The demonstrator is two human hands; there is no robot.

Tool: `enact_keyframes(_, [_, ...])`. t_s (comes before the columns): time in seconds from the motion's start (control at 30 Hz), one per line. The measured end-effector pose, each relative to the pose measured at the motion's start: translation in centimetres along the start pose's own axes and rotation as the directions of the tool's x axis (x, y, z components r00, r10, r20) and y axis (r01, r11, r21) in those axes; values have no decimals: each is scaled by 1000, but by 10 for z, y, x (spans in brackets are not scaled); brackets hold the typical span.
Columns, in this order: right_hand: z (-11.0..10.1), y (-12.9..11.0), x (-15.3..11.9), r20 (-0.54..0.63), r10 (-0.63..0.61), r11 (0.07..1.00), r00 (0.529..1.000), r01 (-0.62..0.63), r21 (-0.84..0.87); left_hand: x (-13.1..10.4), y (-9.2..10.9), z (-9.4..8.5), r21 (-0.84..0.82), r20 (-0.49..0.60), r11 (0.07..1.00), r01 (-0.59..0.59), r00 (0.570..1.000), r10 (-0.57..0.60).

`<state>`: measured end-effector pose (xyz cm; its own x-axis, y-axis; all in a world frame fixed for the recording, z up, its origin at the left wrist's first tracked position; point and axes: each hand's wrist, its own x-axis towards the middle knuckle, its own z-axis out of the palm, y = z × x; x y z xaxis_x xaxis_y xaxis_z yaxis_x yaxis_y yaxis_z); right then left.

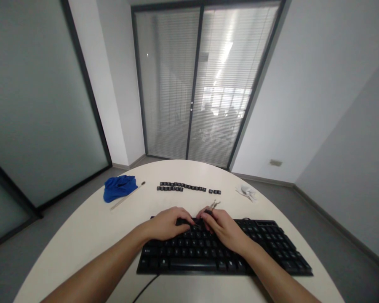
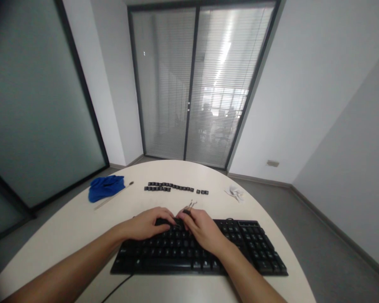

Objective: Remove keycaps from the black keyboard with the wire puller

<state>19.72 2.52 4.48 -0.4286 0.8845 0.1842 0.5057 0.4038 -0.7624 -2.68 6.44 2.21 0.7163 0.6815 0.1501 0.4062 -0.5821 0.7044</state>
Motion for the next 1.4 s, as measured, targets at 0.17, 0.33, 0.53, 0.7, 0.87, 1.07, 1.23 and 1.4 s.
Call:
enact_keyframes(0.17, [2, -1, 1, 17, 21, 999, 1000, -22, 25, 0, -1, 0, 13, 15, 998, 63, 998, -63])
enact_keyframes(0.33, [6, 0, 0, 47, 0, 999, 999, 2, -41, 0, -3, 0, 17, 9, 996, 93, 996, -93])
enact_keyframes(0.53, [9, 5, 1, -29, 46, 997, 999, -44, 63, 1, 0, -2, -1, 16, 994, 108, 994, -108])
enact_keyframes(0.7, [10, 9, 4, -64, 84, 993, 994, -78, 91, 0, 2, -2, -12, 19, 995, 101, 995, -101])
enact_keyframes(0.87, [8, 12, 8, -36, 158, 978, 987, -151, 147, 1, 0, -1, -9, 11, 996, 90, 996, -90])
enact_keyframes(1.07, [6, 6, 6, 18, 42, 999, 999, -42, 11, 1, 3, -3, 19, 9, 987, 161, 987, -161])
enact_keyframes(1.23, [9, -3, 2, 57, -36, 988, 998, 44, -146, 0, 2, -1, 30, 5, 989, 146, 989, -146])
enact_keyframes(1.4, [11, -2, 2, 58, -59, 990, 997, 66, -126, -1, 0, -3, 2, 15, 999, 47, 999, -47])
